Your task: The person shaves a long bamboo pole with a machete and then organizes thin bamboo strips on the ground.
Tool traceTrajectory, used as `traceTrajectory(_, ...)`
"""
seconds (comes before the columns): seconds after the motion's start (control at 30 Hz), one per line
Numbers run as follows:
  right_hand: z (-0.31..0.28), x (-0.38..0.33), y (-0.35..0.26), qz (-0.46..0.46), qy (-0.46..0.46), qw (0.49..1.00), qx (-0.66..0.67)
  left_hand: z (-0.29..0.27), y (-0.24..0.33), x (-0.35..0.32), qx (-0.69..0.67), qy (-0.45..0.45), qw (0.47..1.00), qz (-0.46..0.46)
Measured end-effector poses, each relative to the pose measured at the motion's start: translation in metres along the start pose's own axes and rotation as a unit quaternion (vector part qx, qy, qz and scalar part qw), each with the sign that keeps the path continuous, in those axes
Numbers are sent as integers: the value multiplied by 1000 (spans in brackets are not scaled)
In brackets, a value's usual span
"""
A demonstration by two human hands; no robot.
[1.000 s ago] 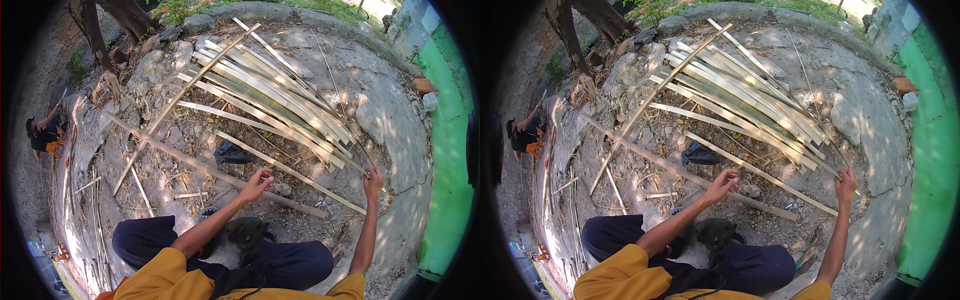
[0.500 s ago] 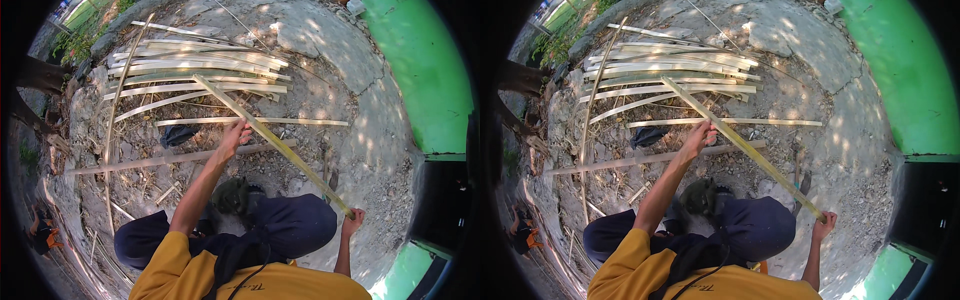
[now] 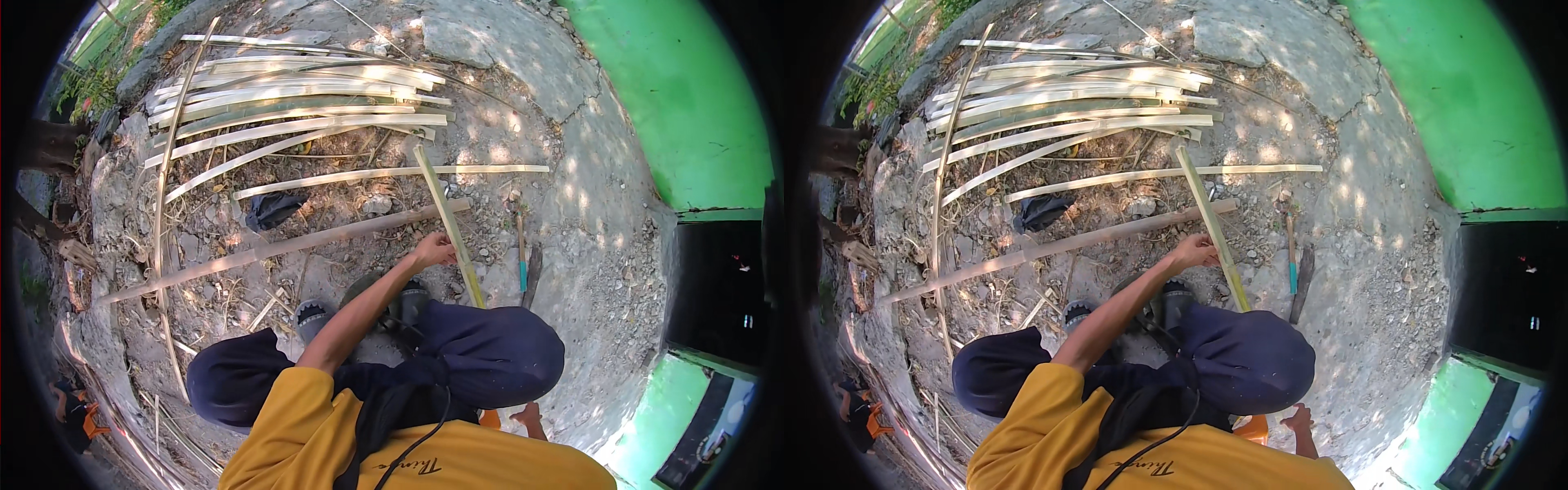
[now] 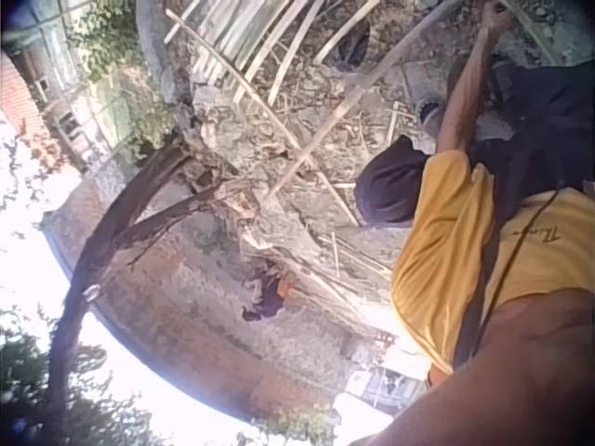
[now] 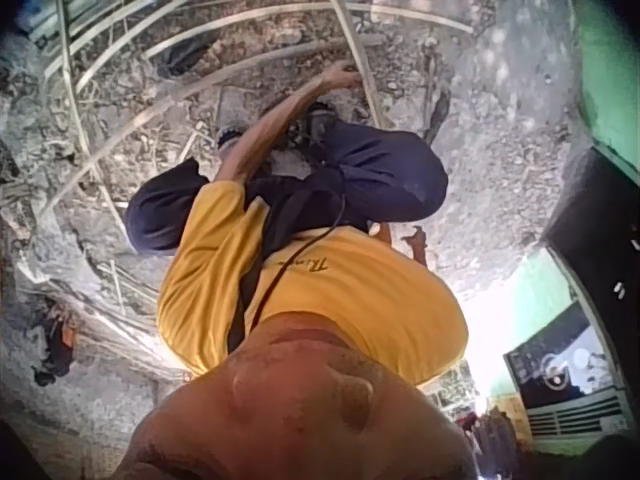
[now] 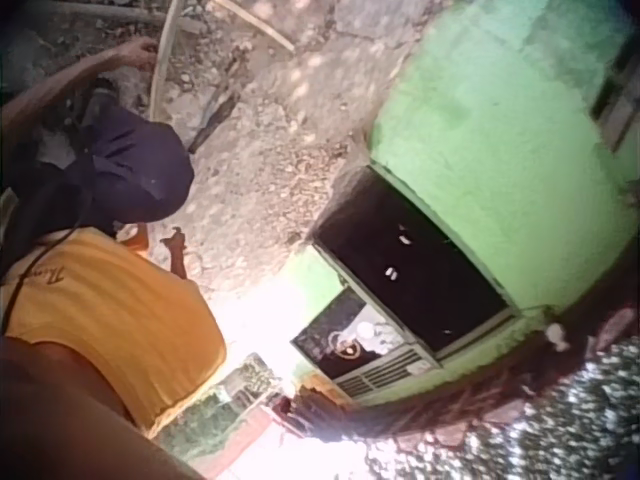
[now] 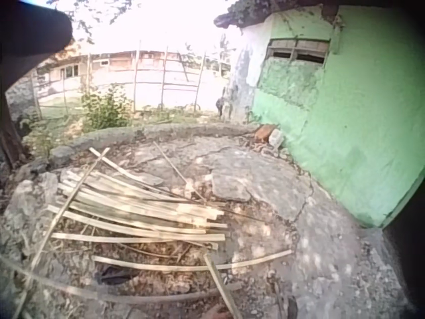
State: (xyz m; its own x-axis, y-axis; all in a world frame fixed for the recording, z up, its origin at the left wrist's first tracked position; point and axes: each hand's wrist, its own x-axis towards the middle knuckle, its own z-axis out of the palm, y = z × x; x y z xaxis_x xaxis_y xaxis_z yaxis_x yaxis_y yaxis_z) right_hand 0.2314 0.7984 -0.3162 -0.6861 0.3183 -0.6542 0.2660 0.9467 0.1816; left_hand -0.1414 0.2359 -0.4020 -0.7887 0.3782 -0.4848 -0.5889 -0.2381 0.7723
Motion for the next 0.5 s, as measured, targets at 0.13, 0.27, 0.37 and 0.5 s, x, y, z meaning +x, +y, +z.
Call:
traceTrajectory(0.13,-45,16,-115,118,21,985,125,6,-22,0,20,-6,999,-40)
traceTrajectory(0.27,-61,66,-216,-90,134,971,177,24,-48,15,-40,14,997,-58)
traceTrajectory(0.37,-77,95,-294,-186,174,944,209,41,-54,14,-34,-17,995,-89)
traceTrajectory(0.5,-88,113,-341,-196,180,933,240,44,-51,5,-74,-42,995,-54)
